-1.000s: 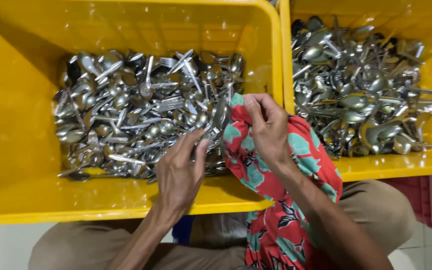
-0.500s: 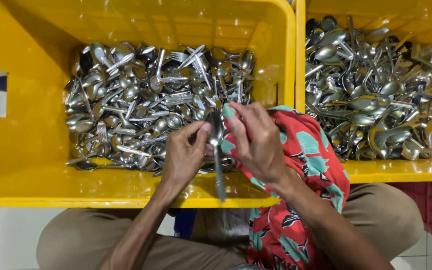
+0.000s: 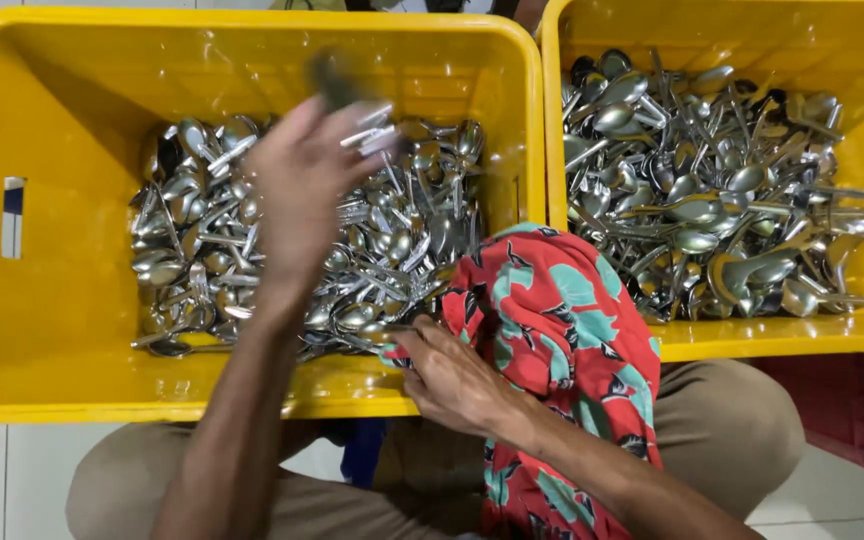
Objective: Polishing stainless steel spoons and forks with a cloth and transferring them between bins.
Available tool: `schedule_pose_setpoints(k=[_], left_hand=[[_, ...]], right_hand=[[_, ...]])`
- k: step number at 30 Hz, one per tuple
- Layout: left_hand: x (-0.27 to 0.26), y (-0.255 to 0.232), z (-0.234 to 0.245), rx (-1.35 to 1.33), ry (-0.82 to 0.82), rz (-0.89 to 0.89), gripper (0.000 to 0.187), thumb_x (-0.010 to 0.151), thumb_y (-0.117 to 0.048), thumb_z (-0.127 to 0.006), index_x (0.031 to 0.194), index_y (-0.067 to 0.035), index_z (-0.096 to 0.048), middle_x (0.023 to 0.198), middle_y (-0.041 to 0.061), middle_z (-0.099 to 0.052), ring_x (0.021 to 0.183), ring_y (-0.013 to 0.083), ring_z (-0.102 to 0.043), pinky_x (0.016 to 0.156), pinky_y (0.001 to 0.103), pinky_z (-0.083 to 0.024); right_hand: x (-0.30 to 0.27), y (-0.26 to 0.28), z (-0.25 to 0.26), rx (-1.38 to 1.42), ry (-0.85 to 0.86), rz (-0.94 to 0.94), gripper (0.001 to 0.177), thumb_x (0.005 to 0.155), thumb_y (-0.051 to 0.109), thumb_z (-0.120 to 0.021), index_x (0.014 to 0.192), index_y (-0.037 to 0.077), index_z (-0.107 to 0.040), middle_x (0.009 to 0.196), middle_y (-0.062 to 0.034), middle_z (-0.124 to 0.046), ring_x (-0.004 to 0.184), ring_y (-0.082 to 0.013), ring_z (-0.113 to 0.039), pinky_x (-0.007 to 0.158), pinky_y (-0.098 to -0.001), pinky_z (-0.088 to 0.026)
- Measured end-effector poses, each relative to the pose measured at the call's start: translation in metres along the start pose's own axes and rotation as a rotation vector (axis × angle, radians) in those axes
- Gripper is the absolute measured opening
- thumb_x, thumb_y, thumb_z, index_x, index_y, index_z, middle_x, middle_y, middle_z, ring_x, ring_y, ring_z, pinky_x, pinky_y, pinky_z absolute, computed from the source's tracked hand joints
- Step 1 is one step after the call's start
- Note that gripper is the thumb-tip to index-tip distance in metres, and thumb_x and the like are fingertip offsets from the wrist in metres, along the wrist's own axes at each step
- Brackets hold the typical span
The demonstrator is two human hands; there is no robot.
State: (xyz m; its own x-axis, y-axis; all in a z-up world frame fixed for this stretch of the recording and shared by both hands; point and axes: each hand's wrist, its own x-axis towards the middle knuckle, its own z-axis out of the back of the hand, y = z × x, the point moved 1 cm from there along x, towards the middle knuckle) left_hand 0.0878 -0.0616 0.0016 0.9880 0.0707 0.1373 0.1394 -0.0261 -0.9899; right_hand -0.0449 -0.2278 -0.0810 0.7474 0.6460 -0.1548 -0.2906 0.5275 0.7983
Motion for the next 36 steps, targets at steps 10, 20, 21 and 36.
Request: schedule_pose_setpoints(k=[10, 20, 21, 36], left_hand=[[-0.038, -0.013, -0.054, 0.090, 0.512, -0.026, 0.050, 0.104, -0.049, -0.036, 0.129, -0.014, -0.061, 0.132, 0.018, -0.068, 0.122, 0.0284, -0.069, 0.110, 0.044, -0.057], [-0.162, -0.039, -0.121, -0.231, 0.805, 0.188, 0.039, 0.096, -0.022, -0.057, 0.130, -0.005, -0.052, 0.114, 0.012, -0.068, 0.098, 0.0298, -0.069, 0.089, 0.043, -0.056], [-0.169, -0.051, -0.132, -0.228, 0.739, 0.221, 0.028, 0.102, -0.011, -0.052, 0.129, -0.005, -0.048, 0.102, 0.012, -0.067, 0.084, 0.0310, -0.068, 0.075, 0.044, -0.055], [-0.046, 0.223, 0.041, 1.006, 0.248, 0.393, 0.013, 0.093, -0.024, -0.064, 0.099, -0.017, -0.074, 0.091, 0.011, -0.073, 0.091, 0.0412, -0.072, 0.079, 0.053, -0.055]], right_hand=[[-0.022, 0.041, 0.091, 0.380, -0.051, 0.036, 0.022, 0.089, 0.006, -0.059, 0.109, 0.002, -0.068, 0.076, -0.0036, -0.074, 0.051, -0.0129, -0.057, 0.046, -0.0286, -0.045], [-0.066, 0.029, 0.203, 1.089, -0.451, 0.339, 0.027, 0.112, 0.023, -0.061, 0.136, 0.011, -0.059, 0.120, -0.0158, -0.066, 0.110, -0.0320, -0.066, 0.085, -0.0477, -0.064], [-0.068, 0.021, 0.210, 1.100, -0.454, 0.308, 0.031, 0.109, 0.024, -0.062, 0.137, 0.013, -0.057, 0.112, -0.0108, -0.064, 0.099, -0.0252, -0.062, 0.076, -0.0405, -0.057], [-0.006, 0.012, 0.159, 0.301, -0.733, -0.157, 0.038, 0.104, 0.003, -0.048, 0.141, -0.003, -0.058, 0.080, -0.0138, -0.063, 0.074, -0.0193, -0.057, 0.079, -0.0325, -0.050]])
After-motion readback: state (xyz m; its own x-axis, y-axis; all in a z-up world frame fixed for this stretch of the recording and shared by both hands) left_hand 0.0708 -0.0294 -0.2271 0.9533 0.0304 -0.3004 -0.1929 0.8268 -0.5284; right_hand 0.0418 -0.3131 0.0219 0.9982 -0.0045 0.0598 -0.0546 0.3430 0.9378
